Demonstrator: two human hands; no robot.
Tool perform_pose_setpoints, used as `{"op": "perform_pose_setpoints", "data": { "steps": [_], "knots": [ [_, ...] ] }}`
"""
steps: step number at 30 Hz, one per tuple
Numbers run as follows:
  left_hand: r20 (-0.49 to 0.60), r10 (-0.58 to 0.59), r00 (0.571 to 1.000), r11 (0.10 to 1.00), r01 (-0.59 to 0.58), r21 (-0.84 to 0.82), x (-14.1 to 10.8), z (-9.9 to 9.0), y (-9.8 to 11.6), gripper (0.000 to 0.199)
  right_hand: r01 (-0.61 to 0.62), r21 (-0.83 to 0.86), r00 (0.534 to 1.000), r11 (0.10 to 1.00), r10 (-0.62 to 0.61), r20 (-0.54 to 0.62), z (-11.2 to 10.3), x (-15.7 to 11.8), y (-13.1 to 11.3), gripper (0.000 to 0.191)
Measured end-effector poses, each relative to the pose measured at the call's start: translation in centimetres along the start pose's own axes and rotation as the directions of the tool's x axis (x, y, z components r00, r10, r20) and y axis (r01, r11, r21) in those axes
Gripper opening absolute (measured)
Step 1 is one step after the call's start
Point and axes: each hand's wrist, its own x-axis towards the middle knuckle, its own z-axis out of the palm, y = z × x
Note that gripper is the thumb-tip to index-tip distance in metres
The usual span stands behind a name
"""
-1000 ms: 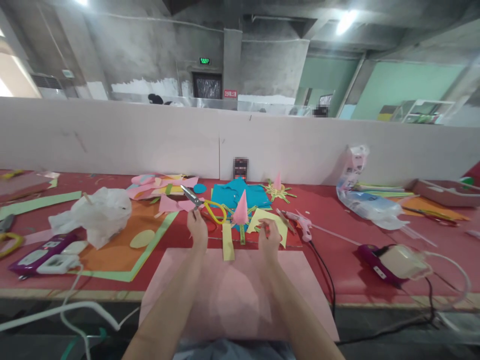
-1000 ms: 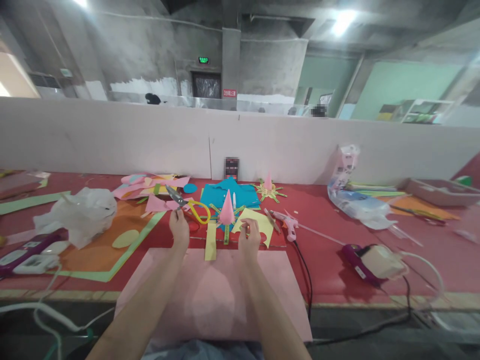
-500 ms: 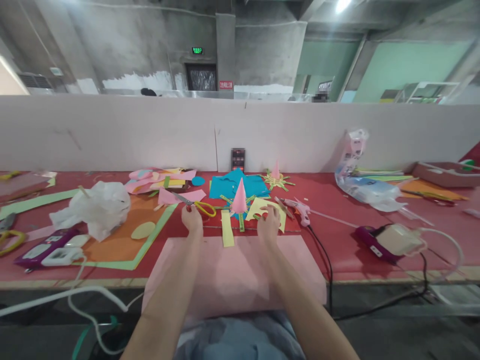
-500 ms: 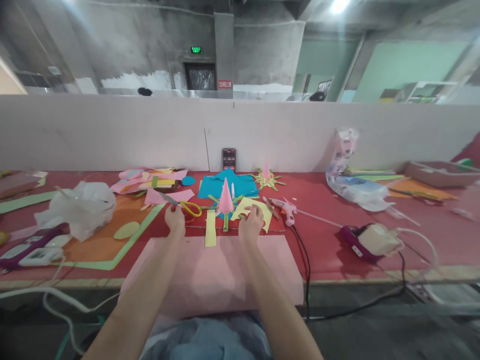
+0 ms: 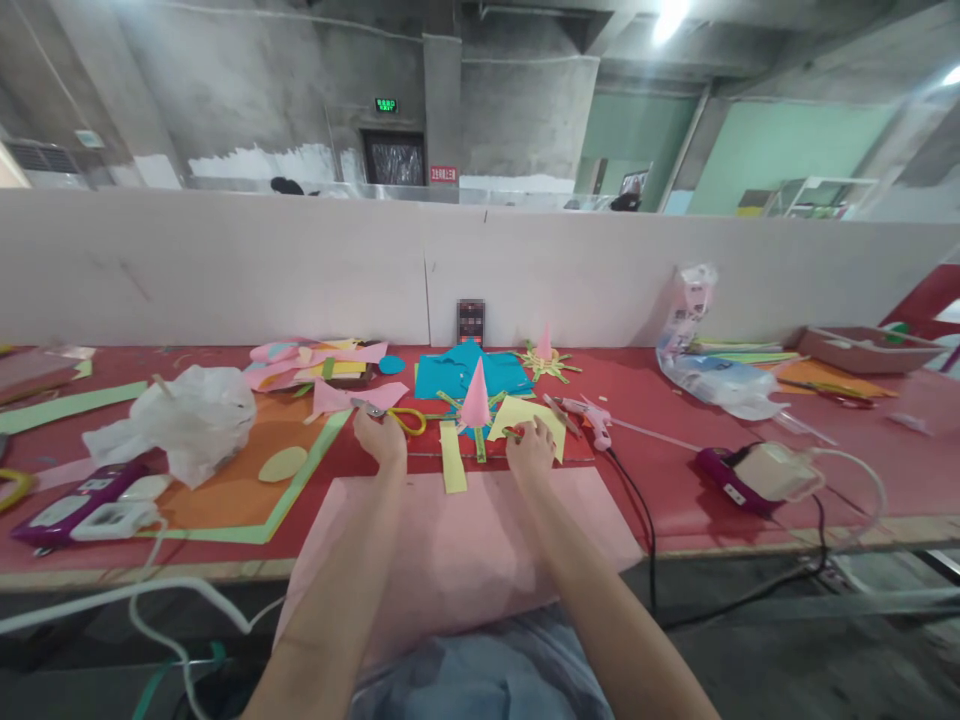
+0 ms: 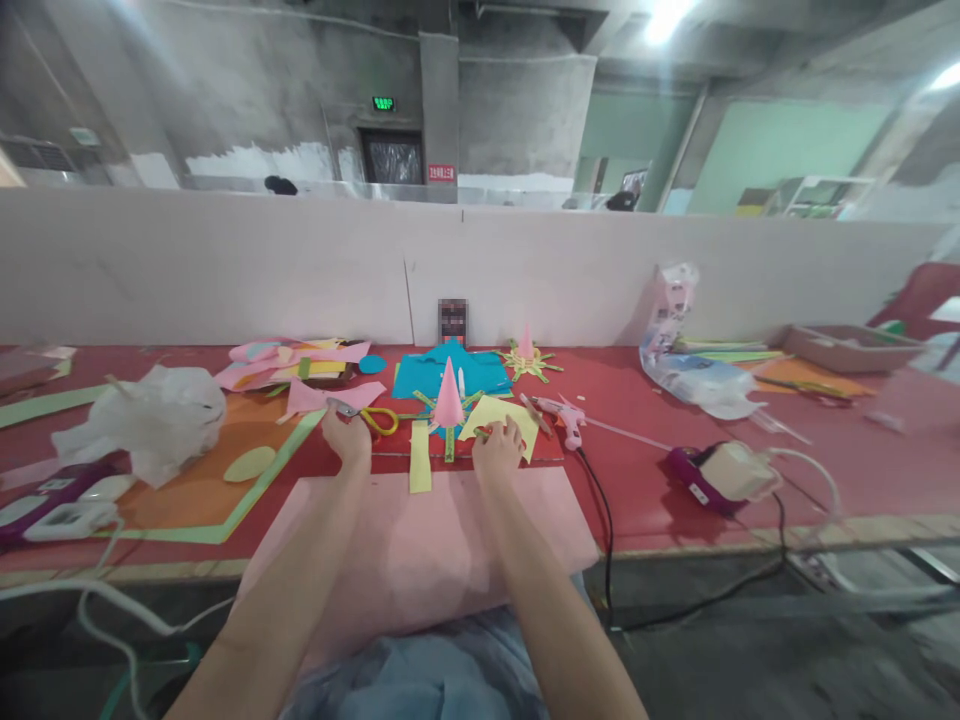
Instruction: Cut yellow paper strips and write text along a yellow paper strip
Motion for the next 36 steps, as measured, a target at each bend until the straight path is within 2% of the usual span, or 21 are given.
{"op": "perform_pose_setpoints", "data": {
  "steps": [1, 2, 4, 5, 6, 8, 9, 11, 13, 17, 19, 23, 25, 28, 31, 34, 36],
  "knots": [
    [-0.046, 0.002, 0.999, 1.000, 0.000, 0.027, -0.3, 0.0, 0.5, 0.037, 0.018, -0.007, 1.000, 1.000, -0.018, -0.005, 0.0, -0.1, -0.1, 0.020],
    [-0.038, 0.038, 0.999, 0.999, -0.037, 0.029, -0.8, 0.0, 1.0, 0.039, 0.039, -0.015, 0.999, 0.999, -0.039, -0.011, -0.1, -0.2, -0.2, 0.020],
    [0.079, 0.192, 0.978, 0.981, -0.191, -0.020, -2.0, 0.2, 2.1, 0.039, 0.084, -0.035, 0.996, 0.996, -0.084, -0.014, 0.0, -0.5, -0.4, 0.022],
    [0.168, 0.277, 0.946, 0.961, -0.270, -0.063, -2.8, 0.3, 2.6, 0.038, 0.106, -0.048, 0.994, 0.993, -0.106, -0.008, 0.0, -0.6, -0.5, 0.023],
    [0.273, 0.361, 0.892, 0.932, -0.344, -0.109, -3.5, 0.5, 3.1, 0.037, 0.126, -0.062, 0.992, 0.990, -0.126, 0.003, 0.0, -0.8, -0.6, 0.025],
    [0.486, 0.463, 0.741, 0.884, -0.429, -0.187, -5.0, 0.9, 3.8, 0.033, 0.154, -0.080, 0.988, 0.985, -0.153, 0.027, 0.1, -1.0, -0.7, 0.029],
    [0.548, 0.474, 0.689, 0.875, -0.441, -0.203, -5.5, 1.1, 4.0, 0.032, 0.157, -0.079, 0.987, 0.984, -0.155, 0.031, 0.2, -1.1, -0.7, 0.031],
    [0.600, 0.471, 0.647, 0.875, -0.429, -0.224, -6.0, 1.3, 4.1, 0.033, 0.143, -0.058, 0.990, 0.988, -0.142, 0.018, 0.3, -1.1, -0.8, 0.037],
    [0.594, 0.460, 0.660, 0.884, -0.405, -0.235, -5.9, 1.4, 3.8, 0.033, 0.116, -0.009, 0.993, 0.993, -0.116, -0.020, 0.3, -1.0, -0.7, 0.041],
    [0.506, 0.408, 0.760, 0.913, -0.350, -0.210, -5.0, 1.5, 2.9, 0.029, 0.042, 0.105, 0.993, 0.994, -0.029, -0.117, -0.1, -0.1, -0.6, 0.043],
    [0.492, 0.379, 0.784, 0.925, -0.321, -0.201, -4.7, 1.5, 2.6, 0.027, 0.014, 0.112, 0.992, 0.994, 0.000, -0.126, -0.2, 0.3, -0.5, 0.045],
    [0.515, 0.381, 0.768, 0.924, -0.323, -0.202, -4.8, 1.8, 2.4, 0.025, 0.032, 0.196, 0.990, 0.980, -0.004, -0.140, -0.2, 0.5, -0.5, 0.049],
    [0.524, 0.390, 0.757, 0.921, -0.329, -0.211, -4.9, 1.9, 2.3, 0.025, 0.084, 0.248, 0.986, 0.965, -0.046, -0.157, -0.4, 0.5, -0.9, 0.052],
    [0.530, 0.371, 0.762, 0.928, -0.307, -0.209, -4.9, 2.1, 2.0, 0.026, 0.187, 0.262, 0.974, 0.947, -0.144, -0.174, -1.4, 1.4, -2.0, 0.053],
    [0.532, 0.360, 0.766, 0.933, -0.296, -0.204, -4.8, 2.3, 1.8, 0.027, 0.315, 0.213, 0.934, 0.925, -0.262, -0.244, -3.4, 4.0, -3.4, 0.052],
    [0.535, 0.354, 0.768, 0.935, -0.292, -0.199, -4.8, 2.3, 1.8, 0.027, 0.364, 0.122, 0.896, 0.923, -0.311, -0.318, -5.6, 7.8, -3.8, 0.051],
    [0.537, 0.330, 0.776, 0.944, -0.275, -0.182, -4.9, 2.2, 1.9, 0.028, 0.368, 0.071, 0.897, 0.927, -0.334, -0.290, -6.7, 10.0, -3.1, 0.050]
  ]
}}
